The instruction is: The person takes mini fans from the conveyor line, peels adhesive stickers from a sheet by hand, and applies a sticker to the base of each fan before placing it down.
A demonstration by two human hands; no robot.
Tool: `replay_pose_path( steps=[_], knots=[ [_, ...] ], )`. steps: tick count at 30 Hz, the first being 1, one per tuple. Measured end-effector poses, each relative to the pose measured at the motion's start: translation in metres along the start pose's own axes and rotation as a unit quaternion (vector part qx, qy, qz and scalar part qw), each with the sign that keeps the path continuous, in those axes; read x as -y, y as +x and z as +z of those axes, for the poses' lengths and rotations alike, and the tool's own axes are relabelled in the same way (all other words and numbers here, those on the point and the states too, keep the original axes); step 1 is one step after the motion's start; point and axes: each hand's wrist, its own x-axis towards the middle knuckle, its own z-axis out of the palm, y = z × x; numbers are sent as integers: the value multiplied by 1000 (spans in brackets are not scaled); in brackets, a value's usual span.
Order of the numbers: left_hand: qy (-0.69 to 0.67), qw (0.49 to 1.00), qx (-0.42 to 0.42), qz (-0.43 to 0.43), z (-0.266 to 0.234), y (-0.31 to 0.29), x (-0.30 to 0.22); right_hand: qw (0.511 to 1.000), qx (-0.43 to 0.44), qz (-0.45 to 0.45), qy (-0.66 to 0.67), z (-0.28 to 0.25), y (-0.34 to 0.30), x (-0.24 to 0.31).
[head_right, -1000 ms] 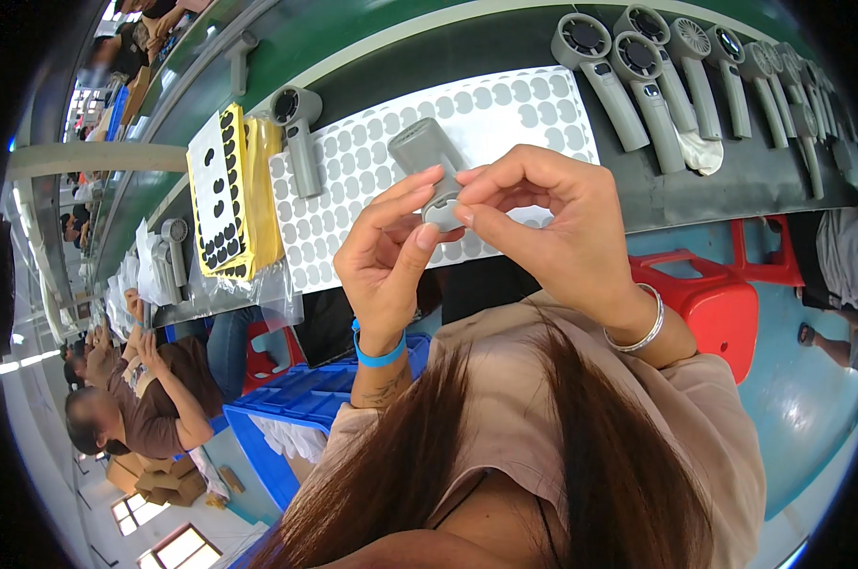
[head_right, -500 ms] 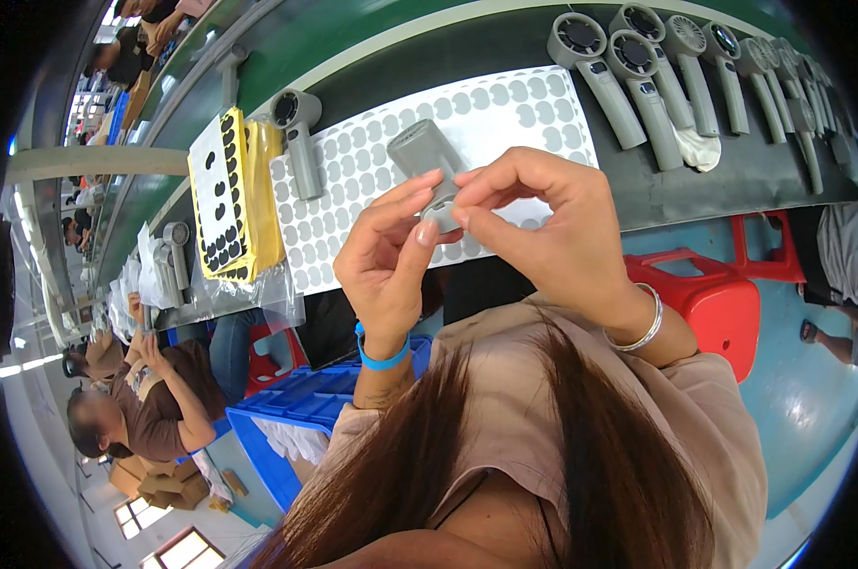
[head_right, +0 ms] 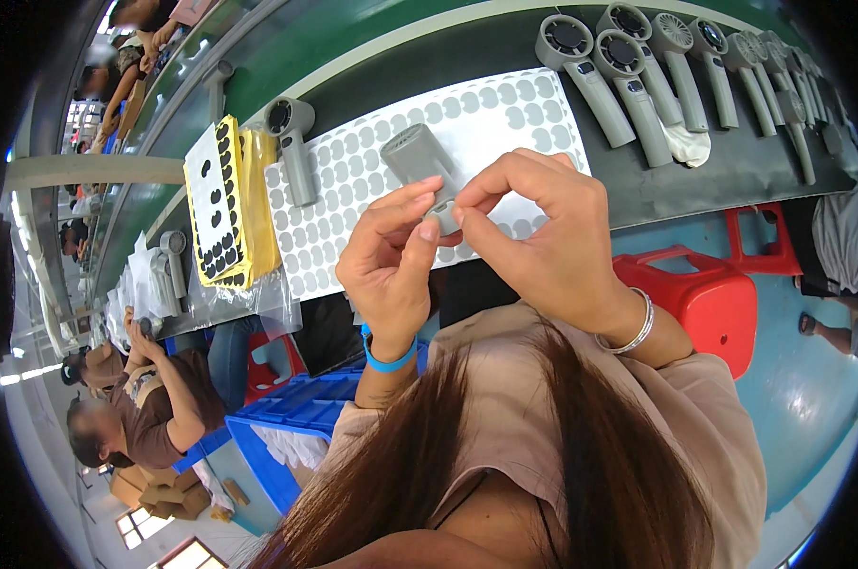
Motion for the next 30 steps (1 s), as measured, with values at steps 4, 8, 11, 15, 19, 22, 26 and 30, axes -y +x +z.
replay_pose_path(
  steps=[4,8,11,15,19,22,26,30],
  knots=[
    [-6,1000,3,-12,-1,-1,-2,998,37,-34,-38,-3,4,0],
    [-41,999,-8,-27,-12,2,-5,991,114,21,67,2,14,-16],
    [-71,997,-4,-41,-26,7,-5,969,222,39,103,10,24,-27],
    [-73,995,-45,-55,-25,12,-7,965,151,-159,-146,49,23,-36],
    [-5,998,-65,-16,-30,23,2,953,165,-167,-192,57,34,-30],
    [28,998,-54,13,-33,29,3,951,201,-132,-192,57,42,-28],
    [-70,995,-65,-10,-37,37,6,946,207,-161,-190,57,57,-31],
    [-155,986,-41,-45,-55,42,15,951,185,-193,-157,62,98,-41]
  ],
)
